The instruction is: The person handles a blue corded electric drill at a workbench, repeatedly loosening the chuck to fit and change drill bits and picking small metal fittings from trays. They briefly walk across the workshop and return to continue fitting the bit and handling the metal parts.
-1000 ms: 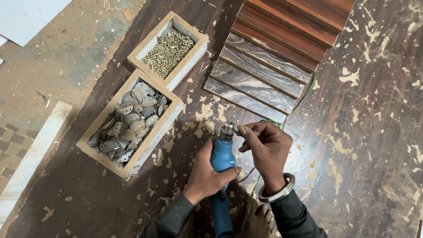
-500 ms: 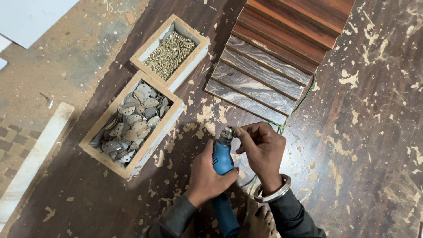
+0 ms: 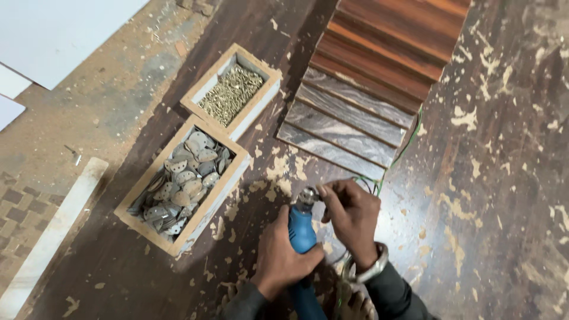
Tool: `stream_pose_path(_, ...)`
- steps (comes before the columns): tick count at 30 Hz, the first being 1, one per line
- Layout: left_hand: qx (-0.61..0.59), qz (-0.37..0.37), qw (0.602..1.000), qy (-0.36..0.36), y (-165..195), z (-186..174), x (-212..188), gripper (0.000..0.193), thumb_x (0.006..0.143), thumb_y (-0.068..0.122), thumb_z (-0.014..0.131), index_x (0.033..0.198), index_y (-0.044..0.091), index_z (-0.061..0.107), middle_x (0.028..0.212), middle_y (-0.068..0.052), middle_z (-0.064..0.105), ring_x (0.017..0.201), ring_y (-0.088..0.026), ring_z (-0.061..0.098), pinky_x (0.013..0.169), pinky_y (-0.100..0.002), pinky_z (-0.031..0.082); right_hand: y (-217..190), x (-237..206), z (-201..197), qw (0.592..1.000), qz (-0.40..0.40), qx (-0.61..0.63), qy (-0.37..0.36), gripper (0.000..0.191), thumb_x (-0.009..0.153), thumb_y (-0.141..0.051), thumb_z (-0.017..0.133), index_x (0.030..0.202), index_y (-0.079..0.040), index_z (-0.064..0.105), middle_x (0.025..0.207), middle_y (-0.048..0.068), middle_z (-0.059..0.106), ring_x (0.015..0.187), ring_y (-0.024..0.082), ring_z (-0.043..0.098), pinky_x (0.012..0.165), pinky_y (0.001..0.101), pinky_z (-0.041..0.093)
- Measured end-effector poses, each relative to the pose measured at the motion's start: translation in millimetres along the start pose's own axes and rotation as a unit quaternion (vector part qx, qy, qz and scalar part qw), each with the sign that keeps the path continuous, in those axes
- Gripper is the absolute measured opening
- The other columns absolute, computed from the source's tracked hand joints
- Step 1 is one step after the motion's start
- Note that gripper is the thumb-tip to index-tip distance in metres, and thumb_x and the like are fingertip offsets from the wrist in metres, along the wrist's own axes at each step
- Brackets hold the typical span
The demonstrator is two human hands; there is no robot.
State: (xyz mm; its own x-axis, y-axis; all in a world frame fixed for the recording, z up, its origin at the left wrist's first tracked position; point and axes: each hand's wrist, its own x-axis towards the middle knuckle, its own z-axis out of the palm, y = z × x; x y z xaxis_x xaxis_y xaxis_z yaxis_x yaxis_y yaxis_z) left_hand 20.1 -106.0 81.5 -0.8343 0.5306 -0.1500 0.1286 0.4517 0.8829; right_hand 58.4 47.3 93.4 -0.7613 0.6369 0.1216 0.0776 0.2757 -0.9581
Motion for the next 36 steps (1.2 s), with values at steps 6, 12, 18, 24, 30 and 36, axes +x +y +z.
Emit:
stream_pose_path(6,0.012,-0.04,0.998,-0.037,4,0,0,0.089,0.061,0.035,0.083,0.132,-0.008,0.052,0.101,-0.027,0.069,0.095,-0.045,0.067,0.081,-0.051,0.054,19,1,-3,0.979,0.112,0.168,-0.018,0.028,0.095,-0.009,0.073,0.074,0.003,0.059,0.073,0.008,0.067,0.048,0.01,0.062,0.04,0.0278,0.051)
stream_pose_path(12,0.009,-0.107,0.99,-0.09,5,1,2,0.079,0.061,0.036,0.079,0.124,-0.006,0.057,0.096,-0.024,0.071,0.091,-0.041,0.07,0.081,-0.051,0.054,17,1,-6,0.988,0.072,0.133,-0.019,0.023,0.096,-0.015,0.069,0.081,0.002,0.066,0.07,0.006,0.068,0.05,0.007,0.06,0.043,0.0274,0.054)
stream_pose_path(18,0.022,-0.009,0.999,-0.04,9,-1,1,0.084,0.06,0.035,0.085,0.126,-0.006,0.053,0.091,-0.023,0.068,0.084,-0.043,0.068,0.075,-0.052,0.053,12,2,-2,0.986,0.142,0.084,0.02,0.049,0.103,-0.035,0.052,0.07,-0.001,0.063,0.052,0.006,0.062,0.033,0.011,0.053,0.032,0.0275,0.039)
stream_pose_path(24,-0.01,-0.014,0.996,-0.083,29,-3,-2,0.059,0.065,0.034,0.08,0.109,0.002,0.058,0.084,-0.019,0.069,0.078,-0.042,0.067,0.071,-0.053,0.052,38,-2,10,0.986,0.007,0.152,0.064,0.046,0.112,-0.031,0.055,0.073,-0.008,0.048,0.062,-0.004,0.041,0.056,0.003,0.034,0.049,0.0263,0.029)
stream_pose_path(30,0.002,-0.005,0.997,-0.083,34,-10,-1,0.057,0.065,0.033,0.08,0.107,0.003,0.057,0.08,-0.019,0.068,0.072,-0.042,0.067,0.067,-0.053,0.052,49,-1,9,0.949,0.143,0.28,0.01,0.05,0.114,-0.032,0.054,0.069,-0.013,0.041,0.064,-0.01,0.033,0.055,0.003,0.026,0.047,0.0282,0.02)
stream_pose_path(36,-0.039,0.011,0.994,-0.097,34,-18,1,0.06,0.064,0.03,0.078,0.112,0.001,0.057,0.075,-0.017,0.068,0.066,-0.038,0.068,0.064,-0.049,0.053,27,4,3,0.993,-0.117,-0.035,-0.005,0.051,0.114,-0.026,0.049,0.07,-0.001,0.046,0.058,0.005,0.035,0.051,0.015,0.027,0.053,0.036,0.023)
